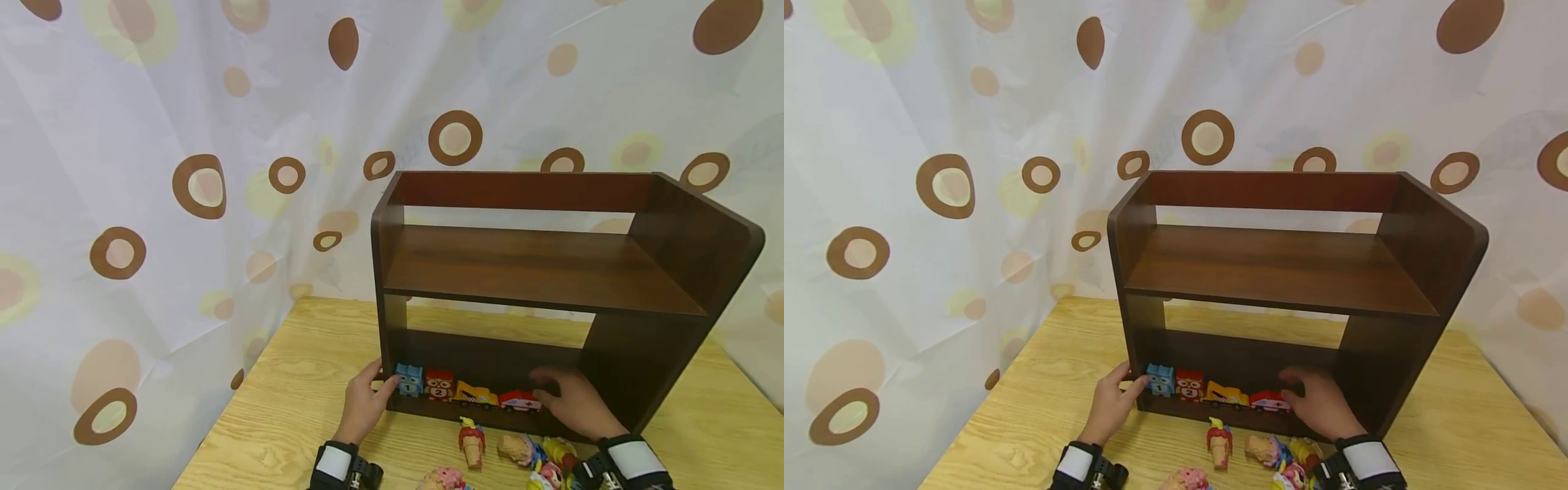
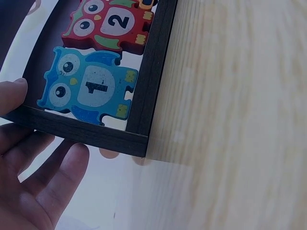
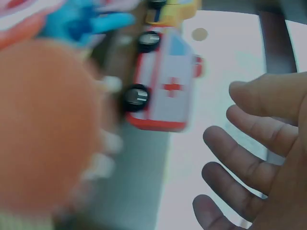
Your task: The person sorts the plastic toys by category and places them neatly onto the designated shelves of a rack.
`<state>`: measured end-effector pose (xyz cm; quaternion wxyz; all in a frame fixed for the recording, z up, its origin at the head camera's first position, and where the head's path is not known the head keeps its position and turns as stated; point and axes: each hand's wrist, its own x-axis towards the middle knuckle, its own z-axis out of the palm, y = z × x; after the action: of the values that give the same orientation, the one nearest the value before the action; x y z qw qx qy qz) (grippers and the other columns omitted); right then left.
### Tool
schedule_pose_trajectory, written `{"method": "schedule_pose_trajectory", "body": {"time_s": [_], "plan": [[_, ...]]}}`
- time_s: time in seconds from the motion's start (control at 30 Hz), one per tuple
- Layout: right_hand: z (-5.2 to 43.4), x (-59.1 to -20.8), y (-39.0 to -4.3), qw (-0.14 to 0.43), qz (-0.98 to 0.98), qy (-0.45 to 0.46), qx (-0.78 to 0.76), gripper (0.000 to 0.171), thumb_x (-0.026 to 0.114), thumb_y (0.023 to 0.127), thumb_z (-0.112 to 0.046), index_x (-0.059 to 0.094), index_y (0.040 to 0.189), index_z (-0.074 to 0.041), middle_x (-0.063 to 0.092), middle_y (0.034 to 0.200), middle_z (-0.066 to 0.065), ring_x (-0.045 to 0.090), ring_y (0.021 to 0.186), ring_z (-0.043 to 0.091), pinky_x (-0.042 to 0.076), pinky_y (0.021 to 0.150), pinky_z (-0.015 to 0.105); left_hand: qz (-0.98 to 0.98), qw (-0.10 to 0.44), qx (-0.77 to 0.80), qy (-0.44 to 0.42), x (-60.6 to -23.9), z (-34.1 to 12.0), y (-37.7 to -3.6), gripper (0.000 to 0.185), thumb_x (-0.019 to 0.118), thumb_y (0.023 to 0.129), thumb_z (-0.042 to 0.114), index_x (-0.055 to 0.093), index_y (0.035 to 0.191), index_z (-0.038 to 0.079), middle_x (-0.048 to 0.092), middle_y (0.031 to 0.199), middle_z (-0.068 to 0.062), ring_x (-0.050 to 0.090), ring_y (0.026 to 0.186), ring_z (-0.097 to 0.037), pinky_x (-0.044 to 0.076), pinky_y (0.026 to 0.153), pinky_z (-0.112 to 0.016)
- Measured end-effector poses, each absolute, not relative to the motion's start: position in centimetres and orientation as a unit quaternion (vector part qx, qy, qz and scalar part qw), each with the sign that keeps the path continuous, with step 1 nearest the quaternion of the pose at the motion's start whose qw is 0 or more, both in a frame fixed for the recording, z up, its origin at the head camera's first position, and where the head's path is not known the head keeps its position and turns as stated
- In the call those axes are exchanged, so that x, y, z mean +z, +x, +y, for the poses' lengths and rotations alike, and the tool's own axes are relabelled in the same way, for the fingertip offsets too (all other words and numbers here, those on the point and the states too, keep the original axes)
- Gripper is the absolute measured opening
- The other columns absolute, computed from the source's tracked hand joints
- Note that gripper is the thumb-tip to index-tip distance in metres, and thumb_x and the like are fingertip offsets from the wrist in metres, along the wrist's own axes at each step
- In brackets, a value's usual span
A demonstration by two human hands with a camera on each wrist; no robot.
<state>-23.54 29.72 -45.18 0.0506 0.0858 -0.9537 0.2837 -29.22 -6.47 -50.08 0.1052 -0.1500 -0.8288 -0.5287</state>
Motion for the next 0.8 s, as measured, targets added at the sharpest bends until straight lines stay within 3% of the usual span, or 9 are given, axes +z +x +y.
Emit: {"method": "schedule_pose_trajectory", "body": {"time_s": [0.2, 0.4, 0.5, 0.7, 0.8], "plan": [[30.6, -42.6, -21.8, 0.099, -0.953, 0.073, 0.275, 0.029, 0.065, 0.095, -0.017, 0.068, 0.12, -0.004, 0.069, 0.12, 0.019, 0.064, 0.109, 0.041, 0.05, 0.087, 0.057, -0.828, 0.114, -0.526, -0.158, -49.9, -6.5, -29.3, 0.043, 0.066, 0.095, 0.026, 0.061, 0.136, 0.013, 0.068, 0.127, -0.009, 0.067, 0.107, -0.029, 0.056, 0.073, -0.024], [31.2, -41.5, -20.0, 0.126, -0.959, 0.06, 0.248, 0.024, 0.067, 0.094, -0.018, 0.07, 0.114, -0.006, 0.071, 0.114, 0.016, 0.064, 0.106, 0.041, 0.049, 0.085, 0.058, -0.83, 0.124, -0.52, -0.159, -50.0, -6.7, -29.3, 0.043, 0.066, 0.095, 0.026, 0.061, 0.135, 0.012, 0.068, 0.128, -0.01, 0.067, 0.106, -0.03, 0.056, 0.073, -0.024], [31.4, -41.4, -19.0, 0.13, -0.961, 0.056, 0.237, 0.022, 0.068, 0.093, -0.019, 0.071, 0.112, -0.008, 0.071, 0.112, 0.012, 0.065, 0.103, 0.038, 0.051, 0.082, 0.054, -0.832, 0.121, -0.519, -0.155, -50.0, -6.8, -29.4, 0.043, 0.066, 0.095, 0.026, 0.061, 0.136, 0.013, 0.068, 0.129, -0.009, 0.067, 0.107, -0.029, 0.057, 0.074, -0.025], [31.8, -41.6, -17.6, 0.129, -0.967, 0.06, 0.212, 0.022, 0.071, 0.091, -0.022, 0.072, 0.11, -0.012, 0.073, 0.108, 0.003, 0.066, 0.098, 0.032, 0.053, 0.073, 0.033, -0.834, 0.112, -0.519, -0.15, -50.1, -7.0, -29.4, 0.042, 0.066, 0.095, 0.026, 0.061, 0.135, 0.013, 0.068, 0.129, -0.009, 0.067, 0.106, -0.029, 0.056, 0.073, -0.024], [32.0, -42.2, -17.1, 0.085, -0.972, 0.054, 0.212, 0.026, 0.07, 0.092, -0.024, 0.071, 0.112, -0.009, 0.073, 0.109, 0.004, 0.067, 0.095, 0.03, 0.055, 0.076, 0.036, -0.833, 0.113, -0.521, -0.148, -50.1, -7.1, -29.4, 0.041, 0.067, 0.095, 0.026, 0.062, 0.134, 0.014, 0.069, 0.126, -0.009, 0.067, 0.105, -0.029, 0.056, 0.071, -0.023]]}}
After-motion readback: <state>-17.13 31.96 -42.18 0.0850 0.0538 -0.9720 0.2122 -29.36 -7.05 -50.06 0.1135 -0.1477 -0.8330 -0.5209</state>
